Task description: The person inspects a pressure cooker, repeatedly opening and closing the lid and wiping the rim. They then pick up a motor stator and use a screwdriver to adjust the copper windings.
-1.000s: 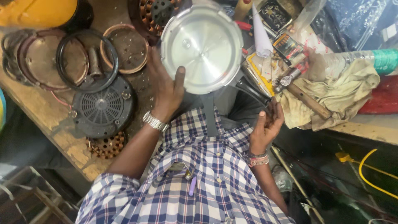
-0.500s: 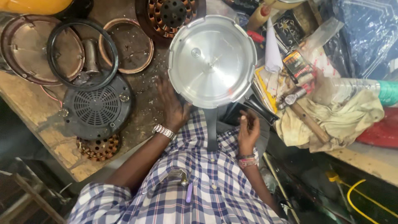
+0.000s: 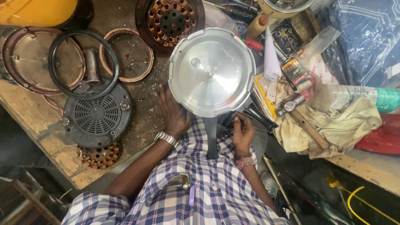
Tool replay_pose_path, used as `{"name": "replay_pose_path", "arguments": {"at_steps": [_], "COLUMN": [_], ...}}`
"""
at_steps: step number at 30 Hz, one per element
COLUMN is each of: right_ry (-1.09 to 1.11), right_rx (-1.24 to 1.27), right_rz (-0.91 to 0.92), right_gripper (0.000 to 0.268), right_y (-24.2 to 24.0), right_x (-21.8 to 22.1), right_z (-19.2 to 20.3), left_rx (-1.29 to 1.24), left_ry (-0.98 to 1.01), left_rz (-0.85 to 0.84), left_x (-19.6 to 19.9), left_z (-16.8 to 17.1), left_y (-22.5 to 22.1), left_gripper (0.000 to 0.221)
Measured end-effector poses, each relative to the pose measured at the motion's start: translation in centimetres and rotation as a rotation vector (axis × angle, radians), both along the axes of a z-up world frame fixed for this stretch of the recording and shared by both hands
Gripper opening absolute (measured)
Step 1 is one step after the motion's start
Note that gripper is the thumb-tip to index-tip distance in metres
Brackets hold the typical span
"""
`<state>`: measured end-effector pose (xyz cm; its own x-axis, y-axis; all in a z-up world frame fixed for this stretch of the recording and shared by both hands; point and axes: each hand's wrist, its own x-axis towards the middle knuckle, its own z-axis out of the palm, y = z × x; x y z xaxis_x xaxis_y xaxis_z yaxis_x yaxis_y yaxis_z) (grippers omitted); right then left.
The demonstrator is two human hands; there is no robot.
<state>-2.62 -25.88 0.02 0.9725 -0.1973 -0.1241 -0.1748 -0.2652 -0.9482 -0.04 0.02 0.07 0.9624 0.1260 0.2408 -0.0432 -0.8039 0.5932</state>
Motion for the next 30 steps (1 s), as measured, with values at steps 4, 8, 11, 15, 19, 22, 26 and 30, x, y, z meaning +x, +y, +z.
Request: {"name": "replay_pose_path", "arguments": {"at_steps": [4, 8, 11, 15, 19, 22, 26, 30], "right_ry": [0.021, 0.009, -0.028, -0.022, -0.054, -0.054, -0.053, -0.058], "right_rx": [-0.022, -0.017, -0.004, 0.050, 0.100, 0.125, 0.100, 0.009], "right_rz": [-0.025, -0.034, -0.020, -0.011, -0.042, -0.063, -0.037, 0.022], "right_gripper": [0.021, 0.021, 0.019, 0.021, 0.020, 0.020, 0.019, 0.016], "right_y": [0.1, 0.0, -0.4, -1.5, -3.8, -3.6, -4.0, -3.0], "right_x": [0.3, -0.1, -0.9, -2.1, -3.6, -2.5, -3.0, -2.8], "right_z": [-0.5, -0.4, -0.3, -1.1, -2.2, -3.4, -4.1, -3.0], "left_rx": [-0.015, -0.009, -0.022, -0.084, -0.209, -0.384, -0.162, 0.127], "left_ry": [0.034, 0.066, 0.028, -0.006, -0.032, -0.153, -0.605, -0.615], "left_rz": [-0.012, -0.006, -0.011, 0.034, 0.129, 0.192, 0.098, 0.104], "left_x": [0.1, 0.1, -0.3, -0.4, -1.4, -0.8, 0.7, 3.4], "left_z": [0.6, 0.9, 0.6, -0.4, 0.4, 4.5, 10.6, 15.2], "left_y": [0.0, -0.1, -0.1, 0.1, -0.2, 0.7, 2.9, 4.1], "left_gripper": [0.089, 0.089, 0.089, 0.091, 0.091, 0.088, 0.084, 0.097]}}
